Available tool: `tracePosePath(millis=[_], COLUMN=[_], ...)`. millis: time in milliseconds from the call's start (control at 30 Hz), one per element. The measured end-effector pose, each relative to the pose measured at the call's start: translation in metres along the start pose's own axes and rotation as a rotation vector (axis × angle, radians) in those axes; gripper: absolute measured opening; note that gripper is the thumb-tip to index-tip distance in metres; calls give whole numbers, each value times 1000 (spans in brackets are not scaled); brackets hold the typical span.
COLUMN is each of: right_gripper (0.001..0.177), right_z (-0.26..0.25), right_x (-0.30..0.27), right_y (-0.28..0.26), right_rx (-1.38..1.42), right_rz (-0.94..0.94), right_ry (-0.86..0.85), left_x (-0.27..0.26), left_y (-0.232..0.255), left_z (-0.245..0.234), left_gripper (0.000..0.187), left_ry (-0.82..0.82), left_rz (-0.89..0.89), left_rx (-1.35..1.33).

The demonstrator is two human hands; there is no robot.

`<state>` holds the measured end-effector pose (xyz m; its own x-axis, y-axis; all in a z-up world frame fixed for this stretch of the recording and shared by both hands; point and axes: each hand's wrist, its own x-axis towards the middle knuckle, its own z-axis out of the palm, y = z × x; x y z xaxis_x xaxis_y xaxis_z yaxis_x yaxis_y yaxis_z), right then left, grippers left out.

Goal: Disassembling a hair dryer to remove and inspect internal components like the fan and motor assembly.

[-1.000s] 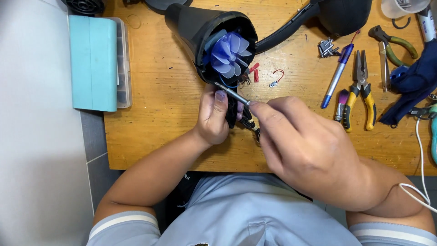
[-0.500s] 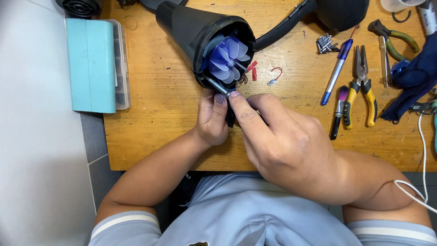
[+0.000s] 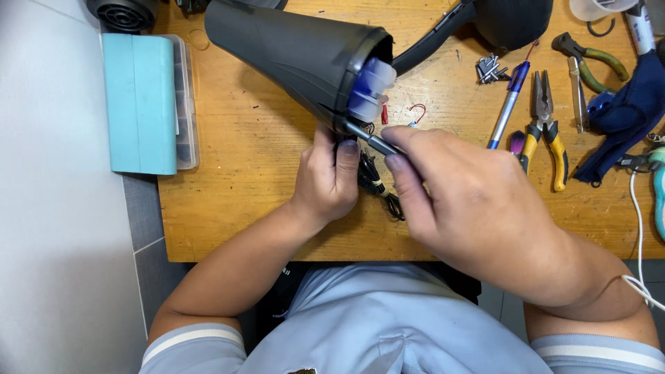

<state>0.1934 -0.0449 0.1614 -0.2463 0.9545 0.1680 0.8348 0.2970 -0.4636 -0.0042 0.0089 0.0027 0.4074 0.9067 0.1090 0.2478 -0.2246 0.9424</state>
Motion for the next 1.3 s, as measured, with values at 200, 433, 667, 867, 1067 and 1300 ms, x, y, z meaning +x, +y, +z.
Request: tracePosePath(millis=[200,433,667,867,1067,1300], right_gripper=[25,16,26,28,18,12], right_z=[-15,6,10,23,26,31], right_x=[3,-18,-15,-23,-19,-16], right_y=[24,29,34,43,43,40], right_rx=[-79,-555,-717,-456,-139,-162], right_rz=[177,-65,-283,-147,87,-41], right_ry=[-200,19,222,199,24,196], left_x=[-7,-10,-9,-6,-4,-3], left_y=[-14,-13,-10,-10,-11,-11], left_z=[9,9,8,7,8,7], left_gripper=[36,49,51,49,51,53], left_ry=[-46,14,6,11,-13,-4], left_rz=[136,240,207,171,140,146], left_rx=[419,545,555,560,560,559])
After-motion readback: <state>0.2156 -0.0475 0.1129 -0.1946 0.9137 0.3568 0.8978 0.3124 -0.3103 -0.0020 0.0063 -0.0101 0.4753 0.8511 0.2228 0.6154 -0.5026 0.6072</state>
